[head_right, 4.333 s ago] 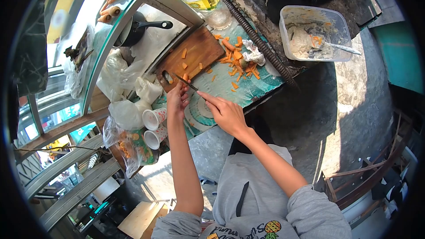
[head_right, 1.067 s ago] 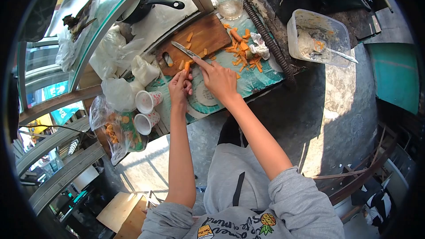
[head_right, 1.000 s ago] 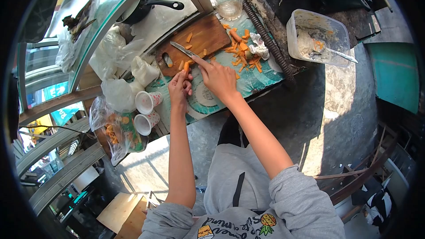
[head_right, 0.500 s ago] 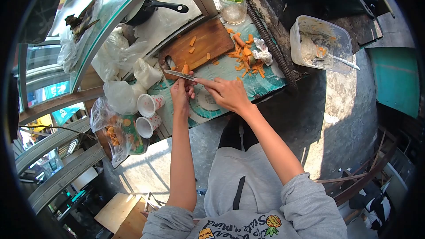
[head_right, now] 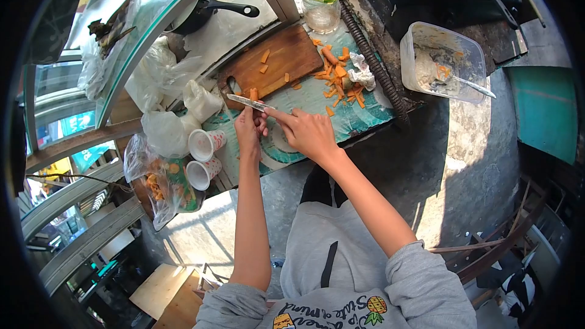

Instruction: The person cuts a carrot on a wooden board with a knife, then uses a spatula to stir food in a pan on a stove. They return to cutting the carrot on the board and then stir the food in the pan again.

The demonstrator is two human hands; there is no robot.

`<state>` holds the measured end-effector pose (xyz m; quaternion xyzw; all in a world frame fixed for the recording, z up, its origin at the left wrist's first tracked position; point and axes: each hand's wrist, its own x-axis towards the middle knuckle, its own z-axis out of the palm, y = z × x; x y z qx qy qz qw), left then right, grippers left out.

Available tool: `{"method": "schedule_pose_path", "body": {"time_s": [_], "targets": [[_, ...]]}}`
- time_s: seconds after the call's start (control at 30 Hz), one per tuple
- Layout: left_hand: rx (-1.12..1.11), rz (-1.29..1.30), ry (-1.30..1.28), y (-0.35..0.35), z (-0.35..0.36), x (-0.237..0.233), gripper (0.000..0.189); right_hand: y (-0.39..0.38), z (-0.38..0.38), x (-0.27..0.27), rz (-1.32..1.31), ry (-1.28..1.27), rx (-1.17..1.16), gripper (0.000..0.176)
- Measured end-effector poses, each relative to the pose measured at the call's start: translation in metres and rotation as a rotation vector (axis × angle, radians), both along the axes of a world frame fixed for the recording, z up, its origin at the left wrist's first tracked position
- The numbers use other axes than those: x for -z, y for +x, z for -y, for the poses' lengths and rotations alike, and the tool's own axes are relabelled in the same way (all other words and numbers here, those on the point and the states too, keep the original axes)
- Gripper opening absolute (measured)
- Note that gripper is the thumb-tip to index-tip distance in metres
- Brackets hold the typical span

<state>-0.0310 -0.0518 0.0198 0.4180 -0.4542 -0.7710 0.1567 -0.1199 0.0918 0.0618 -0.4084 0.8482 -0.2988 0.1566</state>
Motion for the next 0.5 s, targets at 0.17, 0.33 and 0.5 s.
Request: {"method": "schedule_pose_path", "body": {"time_s": [0.17, 0.33, 0.5], "targets": [[-0.024, 0.033, -0.012, -0.001, 0.001, 0.002, 0.037, 0.003, 0.006, 0.000, -0.077, -0.019, 0.031, 0.040], [-0.014, 0.027, -0.010, -0.002, 0.001, 0.001, 0.039, 0.001, 0.012, -0.001, -0.128, 0.000, 0.041, 0.040], [-0.019, 0.032, 0.002, -0.003, 0.001, 0.000, 0.039, -0.001, 0.017, 0.002, -0.095, -0.011, 0.048, 0.036]]}}
